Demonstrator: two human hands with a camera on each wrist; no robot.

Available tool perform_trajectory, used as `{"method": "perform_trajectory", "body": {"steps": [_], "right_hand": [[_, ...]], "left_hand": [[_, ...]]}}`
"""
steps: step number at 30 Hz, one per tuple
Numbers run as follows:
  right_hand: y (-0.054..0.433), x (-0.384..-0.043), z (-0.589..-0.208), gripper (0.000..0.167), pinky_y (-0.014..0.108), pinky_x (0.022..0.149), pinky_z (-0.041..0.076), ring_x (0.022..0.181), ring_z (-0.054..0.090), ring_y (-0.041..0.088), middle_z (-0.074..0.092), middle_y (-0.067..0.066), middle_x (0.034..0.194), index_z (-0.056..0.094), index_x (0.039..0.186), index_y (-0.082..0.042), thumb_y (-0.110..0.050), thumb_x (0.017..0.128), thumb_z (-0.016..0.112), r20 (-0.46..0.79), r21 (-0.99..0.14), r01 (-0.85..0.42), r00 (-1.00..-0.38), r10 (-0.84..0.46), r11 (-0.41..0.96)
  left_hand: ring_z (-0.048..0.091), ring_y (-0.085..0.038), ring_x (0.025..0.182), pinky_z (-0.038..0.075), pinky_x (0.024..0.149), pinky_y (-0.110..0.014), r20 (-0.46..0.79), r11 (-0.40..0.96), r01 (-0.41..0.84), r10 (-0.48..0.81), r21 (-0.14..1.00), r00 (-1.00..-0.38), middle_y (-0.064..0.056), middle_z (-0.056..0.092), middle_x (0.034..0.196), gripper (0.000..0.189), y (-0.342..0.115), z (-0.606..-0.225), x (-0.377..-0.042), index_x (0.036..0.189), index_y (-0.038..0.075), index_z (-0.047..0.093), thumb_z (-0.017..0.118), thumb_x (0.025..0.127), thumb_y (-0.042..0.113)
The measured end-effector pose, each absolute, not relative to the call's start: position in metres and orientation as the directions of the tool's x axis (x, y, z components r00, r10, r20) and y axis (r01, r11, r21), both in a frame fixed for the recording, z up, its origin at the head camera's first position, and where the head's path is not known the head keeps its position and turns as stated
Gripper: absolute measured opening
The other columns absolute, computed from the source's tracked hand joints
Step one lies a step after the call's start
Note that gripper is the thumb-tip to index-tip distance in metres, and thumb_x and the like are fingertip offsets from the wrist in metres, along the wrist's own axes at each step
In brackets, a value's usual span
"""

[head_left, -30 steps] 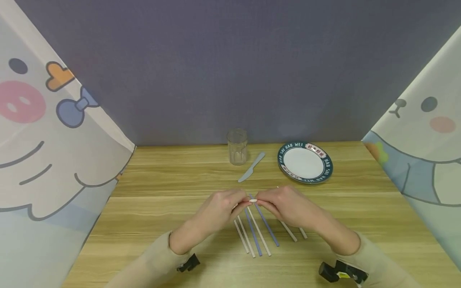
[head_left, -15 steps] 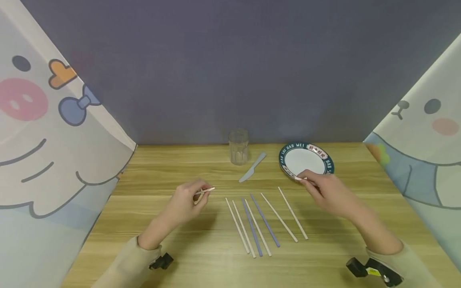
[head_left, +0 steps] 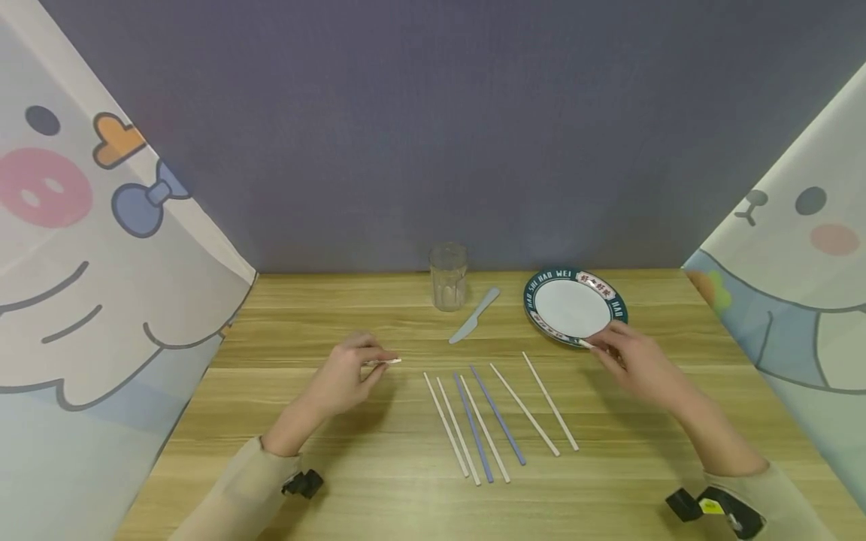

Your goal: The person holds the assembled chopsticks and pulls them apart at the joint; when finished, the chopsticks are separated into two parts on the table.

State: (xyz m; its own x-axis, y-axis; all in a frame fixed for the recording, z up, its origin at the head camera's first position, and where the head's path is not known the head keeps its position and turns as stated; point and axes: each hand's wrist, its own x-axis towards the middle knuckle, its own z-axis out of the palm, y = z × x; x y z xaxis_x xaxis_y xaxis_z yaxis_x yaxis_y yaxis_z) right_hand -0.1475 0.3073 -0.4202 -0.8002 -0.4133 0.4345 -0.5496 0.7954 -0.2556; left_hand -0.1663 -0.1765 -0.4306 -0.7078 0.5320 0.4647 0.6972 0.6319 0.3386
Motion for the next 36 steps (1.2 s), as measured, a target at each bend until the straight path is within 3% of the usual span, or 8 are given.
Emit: {"method": "perform_trajectory", "body": {"steps": [8, 19, 29, 36], "right_hand": [[0.321, -0.154, -0.438, 0.013, 0.021, 0.058, 0.046, 0.071, 0.047, -0.005, 0.058, -0.013, 0.077, 0.080, 0.091, -0.013, -0.004, 0.084, 0.087, 0.387, -0.250, -0.539, -0.817, -0.427, 0.805], [0.329, -0.158, -0.455, 0.009, 0.024, 0.062, 0.050, 0.073, 0.053, -0.003, 0.064, -0.015, 0.079, 0.081, 0.089, -0.018, -0.011, 0.087, 0.086, 0.303, -0.271, -0.487, -0.862, -0.406, 0.831], [0.330, -0.160, -0.463, 0.013, 0.029, 0.064, 0.054, 0.077, 0.063, 0.006, 0.071, -0.011, 0.082, 0.082, 0.088, -0.018, -0.006, 0.084, 0.087, 0.304, -0.249, -0.505, -0.851, -0.429, 0.826], [0.328, -0.161, -0.465, 0.016, 0.028, 0.063, 0.051, 0.075, 0.059, 0.004, 0.069, -0.012, 0.082, 0.083, 0.088, -0.019, -0.006, 0.082, 0.089, 0.331, -0.229, -0.534, -0.829, -0.450, 0.814]], "left_hand": [[0.061, -0.012, 0.079, 0.055, 0.069, -0.023, 0.353, 0.651, 0.656, 0.554, 0.382, -0.754, 0.001, 0.074, 0.088, 0.017, -0.179, -0.439, -0.175, 0.102, 0.008, 0.085, 0.083, 0.088, -0.001], [0.064, -0.012, 0.080, 0.059, 0.070, -0.020, 0.243, 0.678, 0.603, 0.556, 0.421, -0.795, -0.002, 0.075, 0.090, 0.015, -0.181, -0.448, -0.183, 0.102, 0.007, 0.085, 0.082, 0.089, 0.000], [0.060, -0.002, 0.076, 0.056, 0.067, -0.016, 0.181, 0.676, 0.588, 0.575, 0.444, -0.798, 0.000, 0.073, 0.087, 0.009, -0.183, -0.456, -0.187, 0.098, 0.007, 0.084, 0.082, 0.091, 0.003], [0.069, -0.010, 0.083, 0.060, 0.074, -0.016, 0.143, 0.678, 0.572, 0.579, 0.461, -0.802, 0.000, 0.074, 0.090, 0.012, -0.184, -0.461, -0.188, 0.098, 0.008, 0.084, 0.081, 0.090, 0.000]]}}
